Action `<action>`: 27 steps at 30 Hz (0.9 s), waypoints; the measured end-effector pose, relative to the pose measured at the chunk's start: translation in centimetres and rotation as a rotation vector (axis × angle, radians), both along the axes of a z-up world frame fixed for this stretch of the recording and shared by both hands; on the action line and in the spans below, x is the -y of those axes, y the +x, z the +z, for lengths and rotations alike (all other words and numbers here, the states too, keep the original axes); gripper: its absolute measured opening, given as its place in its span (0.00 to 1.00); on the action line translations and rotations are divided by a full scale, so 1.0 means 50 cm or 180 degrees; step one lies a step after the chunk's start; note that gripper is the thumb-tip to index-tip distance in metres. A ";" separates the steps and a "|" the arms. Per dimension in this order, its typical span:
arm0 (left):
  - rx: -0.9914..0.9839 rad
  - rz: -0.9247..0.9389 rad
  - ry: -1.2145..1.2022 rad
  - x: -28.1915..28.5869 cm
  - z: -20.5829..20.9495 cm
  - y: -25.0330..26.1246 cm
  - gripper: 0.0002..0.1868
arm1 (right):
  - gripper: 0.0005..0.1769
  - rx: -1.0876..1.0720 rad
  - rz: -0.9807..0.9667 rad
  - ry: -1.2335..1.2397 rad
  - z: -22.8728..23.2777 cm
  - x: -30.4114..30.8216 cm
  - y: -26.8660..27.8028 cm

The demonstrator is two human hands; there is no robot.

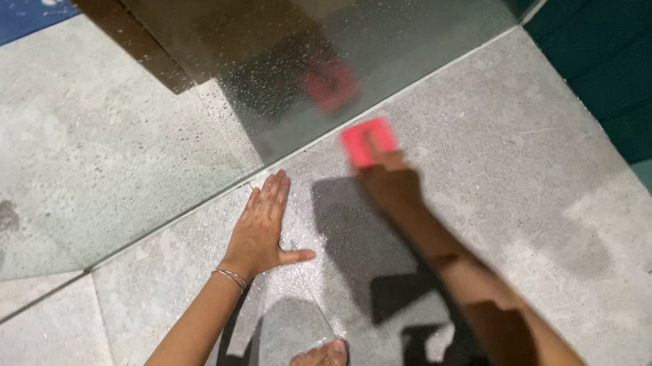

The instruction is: The person cleans the corner of a tiled bathroom floor and walls using a sponge, a brush, and a cloth. They scrub the tiles near a glass partition, remove and clean a drain cover, and wipe down the wall tiles.

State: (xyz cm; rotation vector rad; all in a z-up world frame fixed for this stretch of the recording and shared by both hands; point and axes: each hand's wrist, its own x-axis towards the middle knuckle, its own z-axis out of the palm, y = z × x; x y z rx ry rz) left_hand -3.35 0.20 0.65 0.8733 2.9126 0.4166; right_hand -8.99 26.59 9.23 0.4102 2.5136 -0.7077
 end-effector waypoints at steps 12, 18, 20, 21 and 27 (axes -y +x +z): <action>0.0237 -0.0442 0.0005 -0.066 0.030 -0.082 0.79 | 0.40 -0.0400 0.0226 0.0210 -0.075 -0.083 0.012; 0.0423 -0.0676 -0.0042 -0.119 0.050 -0.099 0.77 | 0.40 -0.0117 -0.0779 0.1373 -0.046 -0.429 0.030; 0.0219 -0.0973 0.0237 -0.159 0.042 -0.108 0.75 | 0.36 -0.0733 -0.0460 0.1331 -0.035 -0.434 0.092; 0.0022 -0.1189 0.0502 -0.181 0.034 -0.111 0.72 | 0.35 -0.0232 -0.0547 0.1201 -0.036 -0.417 0.116; 0.0025 -0.1541 0.0074 -0.335 -0.009 -0.108 0.40 | 0.42 -0.0303 -0.0144 -0.0375 -0.081 -0.097 0.434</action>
